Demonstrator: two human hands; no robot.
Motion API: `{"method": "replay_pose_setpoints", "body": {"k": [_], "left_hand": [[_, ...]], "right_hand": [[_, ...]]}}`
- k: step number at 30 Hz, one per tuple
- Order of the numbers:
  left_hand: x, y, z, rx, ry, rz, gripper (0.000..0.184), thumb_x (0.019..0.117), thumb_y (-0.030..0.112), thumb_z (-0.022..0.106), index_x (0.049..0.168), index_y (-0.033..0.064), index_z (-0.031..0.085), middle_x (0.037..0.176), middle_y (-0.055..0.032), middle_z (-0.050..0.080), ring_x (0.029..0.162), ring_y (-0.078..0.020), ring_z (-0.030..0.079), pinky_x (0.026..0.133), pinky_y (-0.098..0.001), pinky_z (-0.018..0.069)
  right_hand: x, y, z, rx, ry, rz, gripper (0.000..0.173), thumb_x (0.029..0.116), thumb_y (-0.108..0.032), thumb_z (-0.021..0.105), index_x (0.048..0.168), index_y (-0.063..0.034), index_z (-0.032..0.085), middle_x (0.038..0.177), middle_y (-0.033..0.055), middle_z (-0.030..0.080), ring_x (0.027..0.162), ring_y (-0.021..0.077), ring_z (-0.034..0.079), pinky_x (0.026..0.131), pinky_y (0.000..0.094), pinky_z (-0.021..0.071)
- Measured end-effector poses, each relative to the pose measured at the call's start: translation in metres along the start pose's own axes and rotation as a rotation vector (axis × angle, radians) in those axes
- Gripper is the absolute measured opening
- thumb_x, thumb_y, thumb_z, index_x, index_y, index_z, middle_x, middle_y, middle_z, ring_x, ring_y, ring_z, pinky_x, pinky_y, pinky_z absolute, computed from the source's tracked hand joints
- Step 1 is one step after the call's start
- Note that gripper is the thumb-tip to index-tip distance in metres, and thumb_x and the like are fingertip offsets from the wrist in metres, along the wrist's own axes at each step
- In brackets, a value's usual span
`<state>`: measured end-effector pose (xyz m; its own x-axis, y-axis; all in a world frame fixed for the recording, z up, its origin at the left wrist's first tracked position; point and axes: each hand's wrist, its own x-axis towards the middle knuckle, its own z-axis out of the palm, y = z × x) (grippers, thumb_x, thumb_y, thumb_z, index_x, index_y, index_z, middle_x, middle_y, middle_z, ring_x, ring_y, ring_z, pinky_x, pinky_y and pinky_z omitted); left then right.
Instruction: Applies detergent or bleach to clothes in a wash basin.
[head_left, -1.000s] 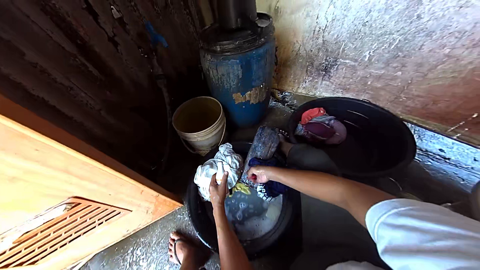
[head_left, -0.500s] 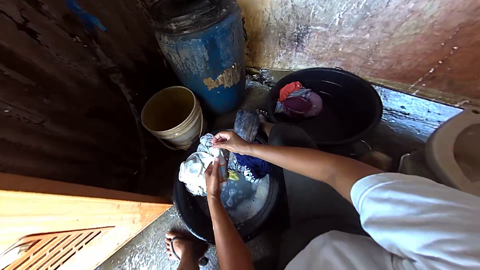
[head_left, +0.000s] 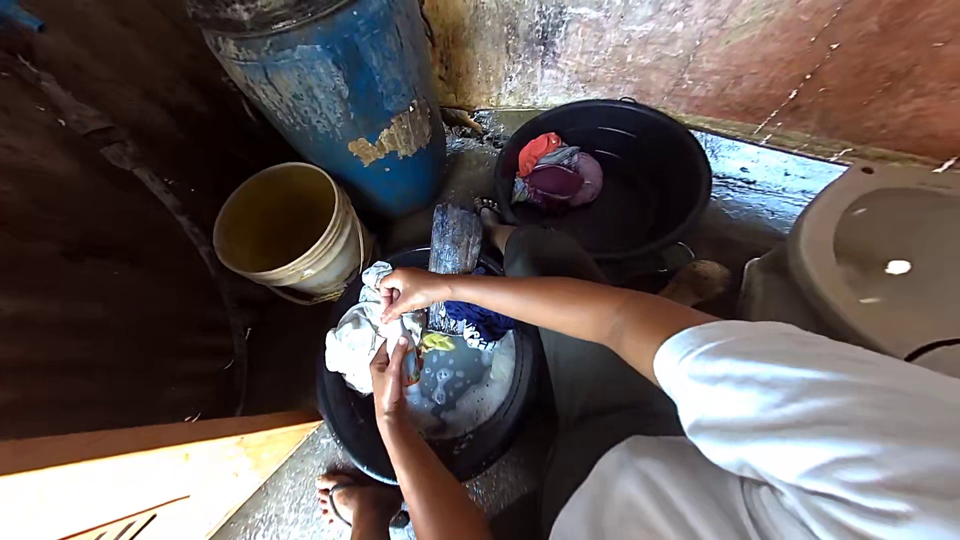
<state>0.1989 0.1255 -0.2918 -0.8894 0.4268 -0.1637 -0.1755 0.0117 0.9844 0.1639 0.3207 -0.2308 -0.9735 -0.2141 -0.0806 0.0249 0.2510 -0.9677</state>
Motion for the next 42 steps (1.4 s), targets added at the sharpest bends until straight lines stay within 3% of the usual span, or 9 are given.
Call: {"method": "replay_pose_setpoints", "body": {"k": [7, 11, 14, 19, 26, 31, 35, 39, 42], "left_hand": [[0.000, 0.006, -0.002, 0.307, -0.067, -0.014, 0.025, 0.0958, 0.021, 0.066, 0.108, -0.0016, 0.067, 0.078, 0.0024, 0.070, 0.066, -0.0036, 0.066, 0.065, -0.0230, 0.0581], [0.002, 0.007, -0.003, 0.182, -0.036, -0.067, 0.024, 0.1018, 0.017, 0.053, 0.110, -0.0037, 0.063, 0.075, -0.0004, 0.070, 0.062, -0.0086, 0.068, 0.061, -0.0271, 0.0602], [0.000, 0.012, -0.007, 0.189, 0.049, -0.128, 0.027, 0.1065, 0.020, 0.050, 0.113, -0.0030, 0.063, 0.077, -0.0023, 0.069, 0.064, -0.0091, 0.067, 0.063, -0.0283, 0.0596], [-0.009, 0.015, -0.015, 0.094, -0.008, -0.070, 0.027, 0.1021, 0.030, 0.055, 0.111, 0.0056, 0.064, 0.079, 0.0004, 0.071, 0.064, -0.0078, 0.068, 0.061, -0.0276, 0.0600], [-0.007, 0.026, -0.007, 0.052, -0.117, -0.028, 0.023, 0.1021, 0.024, 0.055, 0.105, 0.0031, 0.064, 0.075, 0.0025, 0.070, 0.062, -0.0066, 0.067, 0.060, -0.0264, 0.0596], [-0.002, 0.016, -0.013, -0.152, -0.095, -0.011, 0.040, 0.1075, 0.031, 0.037, 0.117, 0.0014, 0.061, 0.079, -0.0007, 0.072, 0.065, -0.0107, 0.070, 0.061, -0.0281, 0.0614], [-0.004, 0.015, -0.014, -0.187, -0.126, -0.026, 0.041, 0.1074, 0.032, 0.036, 0.116, 0.0022, 0.063, 0.077, -0.0012, 0.073, 0.062, -0.0106, 0.070, 0.058, -0.0271, 0.0613], [-0.008, 0.011, -0.015, -0.298, -0.281, 0.043, 0.054, 0.0933, 0.048, 0.066, 0.120, 0.0021, 0.062, 0.076, 0.0009, 0.073, 0.059, -0.0101, 0.068, 0.056, -0.0263, 0.0605], [-0.007, 0.011, -0.012, -0.414, -0.458, 0.130, 0.060, 0.0815, 0.047, 0.083, 0.122, 0.0053, 0.066, 0.077, 0.0015, 0.073, 0.059, -0.0091, 0.068, 0.057, -0.0259, 0.0603]], "right_hand": [[-0.005, 0.030, 0.006, 0.064, -0.100, 0.588, 0.071, 0.1018, -0.065, 0.046, 0.120, 0.0013, 0.062, 0.085, 0.0092, 0.059, 0.065, 0.0137, 0.050, 0.064, 0.0316, 0.0459], [-0.010, 0.014, -0.005, -0.164, -0.128, 0.436, 0.037, 0.1120, -0.024, 0.042, 0.121, 0.0054, 0.063, 0.103, 0.0193, 0.066, 0.083, 0.0233, 0.061, 0.076, 0.0413, 0.0497], [-0.015, 0.012, -0.016, -0.010, -0.139, -0.039, 0.046, 0.0848, 0.019, 0.057, 0.131, 0.0127, 0.056, 0.122, 0.0291, 0.062, 0.104, 0.0304, 0.064, 0.091, 0.0436, 0.0530], [-0.005, -0.003, -0.028, -0.100, -0.220, -0.185, 0.017, 0.0925, -0.004, 0.071, 0.105, 0.0085, 0.070, 0.093, 0.0123, 0.070, 0.077, 0.0097, 0.065, 0.075, 0.0271, 0.0558], [-0.002, -0.043, -0.020, -0.557, -0.294, 0.275, 0.059, 0.1120, -0.043, 0.036, 0.093, 0.0026, 0.068, 0.085, 0.0125, 0.064, 0.078, 0.0217, 0.061, 0.078, 0.0456, 0.0484], [0.005, -0.031, -0.029, -0.212, -0.296, -0.146, 0.029, 0.1081, -0.016, 0.048, 0.127, 0.0018, 0.062, 0.106, 0.0109, 0.069, 0.082, 0.0116, 0.067, 0.074, 0.0288, 0.0575], [0.014, -0.026, -0.031, -0.269, -0.344, -0.305, 0.022, 0.0928, -0.009, 0.071, 0.110, 0.0040, 0.070, 0.096, 0.0101, 0.070, 0.080, 0.0074, 0.063, 0.076, 0.0234, 0.0526], [0.011, -0.032, -0.025, -0.341, -0.412, -0.257, 0.020, 0.1013, -0.016, 0.061, 0.110, 0.0020, 0.064, 0.089, 0.0066, 0.065, 0.076, 0.0084, 0.062, 0.075, 0.0274, 0.0546], [0.006, -0.034, -0.015, -0.570, -0.370, -0.501, 0.036, 0.1041, -0.027, 0.048, 0.080, -0.0015, 0.059, 0.070, 0.0073, 0.053, 0.066, 0.0182, 0.054, 0.064, 0.0390, 0.0422]]}}
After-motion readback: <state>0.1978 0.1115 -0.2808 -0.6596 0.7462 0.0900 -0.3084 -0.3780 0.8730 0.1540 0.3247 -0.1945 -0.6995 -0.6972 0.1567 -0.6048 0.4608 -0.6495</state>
